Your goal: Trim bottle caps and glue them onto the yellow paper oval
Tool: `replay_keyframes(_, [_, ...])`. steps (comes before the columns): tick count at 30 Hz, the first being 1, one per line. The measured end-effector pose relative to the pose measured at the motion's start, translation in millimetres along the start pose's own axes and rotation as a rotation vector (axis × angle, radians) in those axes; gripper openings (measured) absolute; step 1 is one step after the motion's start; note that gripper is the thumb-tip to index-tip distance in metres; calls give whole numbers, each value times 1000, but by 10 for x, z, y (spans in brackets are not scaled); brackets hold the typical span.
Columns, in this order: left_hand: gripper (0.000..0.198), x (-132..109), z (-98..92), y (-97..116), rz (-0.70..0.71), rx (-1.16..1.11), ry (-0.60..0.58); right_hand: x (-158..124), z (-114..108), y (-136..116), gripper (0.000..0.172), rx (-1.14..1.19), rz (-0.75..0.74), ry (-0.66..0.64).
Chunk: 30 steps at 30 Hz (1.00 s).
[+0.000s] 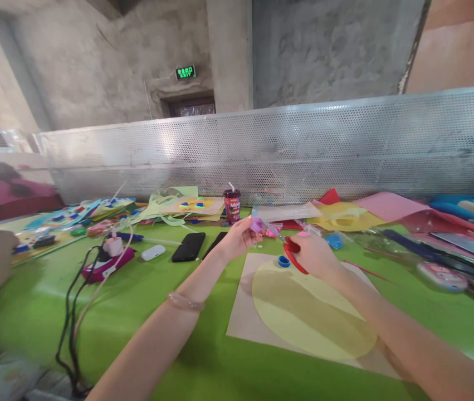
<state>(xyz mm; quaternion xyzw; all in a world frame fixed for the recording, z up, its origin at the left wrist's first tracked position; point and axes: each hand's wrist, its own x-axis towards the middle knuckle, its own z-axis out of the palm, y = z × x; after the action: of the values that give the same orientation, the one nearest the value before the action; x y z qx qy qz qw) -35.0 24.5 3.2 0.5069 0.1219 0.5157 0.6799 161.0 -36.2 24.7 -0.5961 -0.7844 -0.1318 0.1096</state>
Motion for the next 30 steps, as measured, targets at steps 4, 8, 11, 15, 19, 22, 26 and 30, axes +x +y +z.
replay_keyframes(4, [23, -12, 19, 17, -6, -10, 13, 9, 28, 65, 20, 135, -108, -58])
replay_keyframes(8, [23, -16, 24, 28, -15, -6, 24, 12, 52, 98, 21, 217, -159, -122])
replay_keyframes(11, [22, -18, 25, 27, -15, 0, 26, 1, 41, 93, 22, 222, -155, -125])
replay_keyframes(15, [21, -20, 26, 19, -6, 8, 21, -19, -8, 58, 23, 141, -95, -55])
replay_keyframes(19, [21, -17, 17, 6, 11, 14, 1, -24, -36, 12, 27, -9, 14, 30])
replay_keyframes(22, [20, -11, 16, -2, 22, 17, 4, -27, -33, -20, 29, -78, 53, 66])
replay_keyframes(26, [20, -7, 36, 1, 33, 19, 18, -37, -26, -55, 31, -116, 88, 80])
replay_keyframes(30, [19, -5, 44, 7, 33, 25, 38, -43, -26, -75, 31, -94, 111, 75])
